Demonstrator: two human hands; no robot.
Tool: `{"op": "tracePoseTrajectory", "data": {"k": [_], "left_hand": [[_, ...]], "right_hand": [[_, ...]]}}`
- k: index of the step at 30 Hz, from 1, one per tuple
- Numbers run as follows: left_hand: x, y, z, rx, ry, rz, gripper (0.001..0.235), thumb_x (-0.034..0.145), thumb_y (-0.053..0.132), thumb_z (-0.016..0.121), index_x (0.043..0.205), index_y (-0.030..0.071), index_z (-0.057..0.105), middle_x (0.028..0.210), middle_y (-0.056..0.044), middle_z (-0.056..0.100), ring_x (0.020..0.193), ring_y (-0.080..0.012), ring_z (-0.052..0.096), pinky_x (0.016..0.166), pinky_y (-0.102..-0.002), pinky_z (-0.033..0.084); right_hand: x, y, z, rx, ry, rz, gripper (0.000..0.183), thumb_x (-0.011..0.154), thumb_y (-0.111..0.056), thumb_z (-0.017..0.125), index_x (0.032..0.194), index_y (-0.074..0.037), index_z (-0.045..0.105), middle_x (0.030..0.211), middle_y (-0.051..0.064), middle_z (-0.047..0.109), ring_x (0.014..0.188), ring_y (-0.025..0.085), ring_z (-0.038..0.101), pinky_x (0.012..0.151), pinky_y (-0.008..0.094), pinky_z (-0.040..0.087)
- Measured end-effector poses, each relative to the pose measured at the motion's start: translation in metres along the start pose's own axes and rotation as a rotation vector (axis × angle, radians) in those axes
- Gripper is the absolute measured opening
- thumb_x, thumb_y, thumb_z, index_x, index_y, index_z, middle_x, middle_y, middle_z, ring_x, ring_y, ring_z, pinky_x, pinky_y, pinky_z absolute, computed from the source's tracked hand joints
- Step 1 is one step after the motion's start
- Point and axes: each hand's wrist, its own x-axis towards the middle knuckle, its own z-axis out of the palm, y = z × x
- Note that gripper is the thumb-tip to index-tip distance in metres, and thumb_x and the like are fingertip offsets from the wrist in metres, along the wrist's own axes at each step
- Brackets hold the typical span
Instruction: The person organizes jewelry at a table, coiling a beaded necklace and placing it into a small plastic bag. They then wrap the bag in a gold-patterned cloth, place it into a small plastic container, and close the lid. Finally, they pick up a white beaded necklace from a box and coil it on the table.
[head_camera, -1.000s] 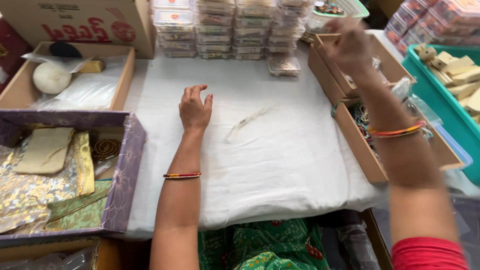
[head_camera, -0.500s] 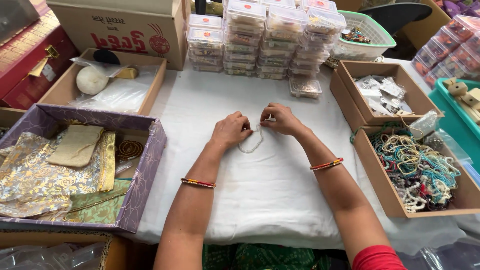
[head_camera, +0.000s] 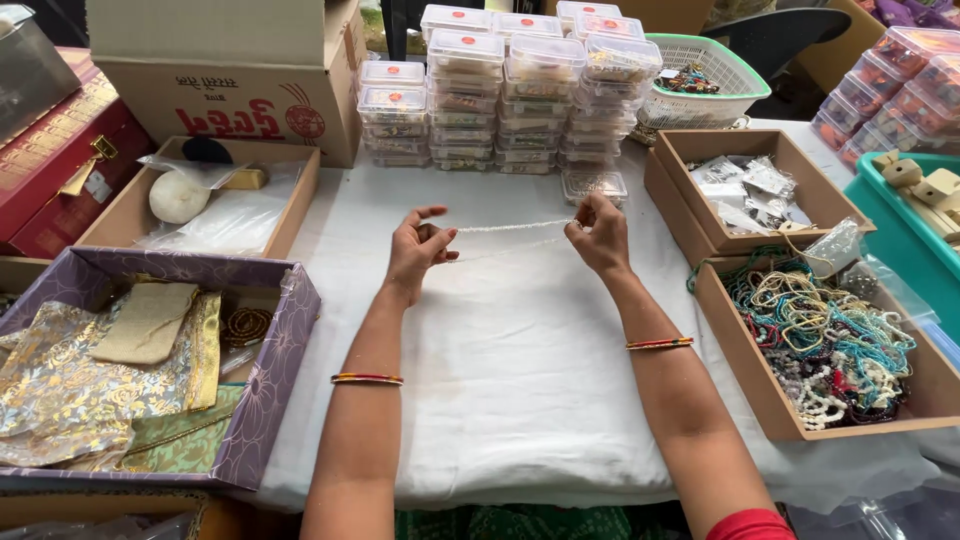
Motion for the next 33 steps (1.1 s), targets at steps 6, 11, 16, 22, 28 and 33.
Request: {"op": "tracePoseTrajectory", "data": {"k": [6,11,16,22,28,33], "left_hand": [[0.005,-0.008,-0.001,-0.075,0.154,-0.052,0.036,0.090,0.007,0.068,0.126,0.005,0.061,0.080,0.000,0.064,0.066,-0.0084,0.059,0.068,-0.029,0.061],[0.004,-0.010,0.009,0.203,0.280,-0.220,0.031,0.090,0.008,0.068,0.120,0.006,0.063,0.083,-0.005,0.070,0.061,-0.0120,0.061,0.062,-0.031,0.057],[-0.006,-0.002,0.011,0.557,0.234,-0.088,0.020,0.091,0.011,0.071,0.110,0.005,0.074,0.093,-0.004,0.076,0.067,-0.0107,0.066,0.064,-0.029,0.056],[0.035,-0.027,0.029,0.246,-0.169,0.202,0.020,0.093,0.005,0.068,0.113,0.005,0.075,0.104,-0.003,0.079,0.093,-0.0089,0.075,0.083,-0.022,0.061],[0.054,-0.001,0.050,0.310,-0.217,0.036,0.018,0.096,0.012,0.068,0.112,0.005,0.075,0.093,-0.003,0.076,0.083,-0.0091,0.068,0.065,-0.026,0.051],[0.071,-0.056,0.027,0.336,-0.164,0.011,0.023,0.091,0.029,0.079,0.095,0.007,0.079,0.077,0.003,0.071,0.069,-0.0058,0.058,0.059,-0.023,0.047]], "right_hand": [[-0.001,-0.001,0.004,0.248,-0.045,0.214,0.015,0.084,-0.008,0.075,0.094,-0.007,0.064,0.089,0.003,0.070,0.081,0.012,0.066,0.071,0.027,0.054],[-0.004,-0.011,-0.001,-0.126,-0.200,0.400,0.036,0.074,-0.019,0.092,0.105,-0.015,0.076,0.112,0.004,0.071,0.112,0.021,0.060,0.103,0.041,0.033],[-0.008,-0.029,0.000,-0.176,-0.250,0.285,0.054,0.075,-0.032,0.093,0.121,-0.015,0.069,0.129,0.006,0.068,0.125,0.022,0.057,0.107,0.040,0.040],[-0.024,-0.060,0.044,0.280,-0.205,-0.338,0.058,0.087,-0.027,0.081,0.135,-0.002,0.060,0.132,0.012,0.066,0.125,0.023,0.059,0.106,0.037,0.046],[-0.018,0.002,0.062,0.651,-0.313,0.162,0.023,0.104,-0.027,0.066,0.100,-0.004,0.067,0.084,0.002,0.060,0.066,0.010,0.054,0.057,0.026,0.045],[0.000,0.013,0.049,0.633,0.009,0.141,0.028,0.104,-0.032,0.063,0.092,-0.007,0.064,0.080,-0.001,0.060,0.063,0.007,0.052,0.057,0.023,0.047]]}}
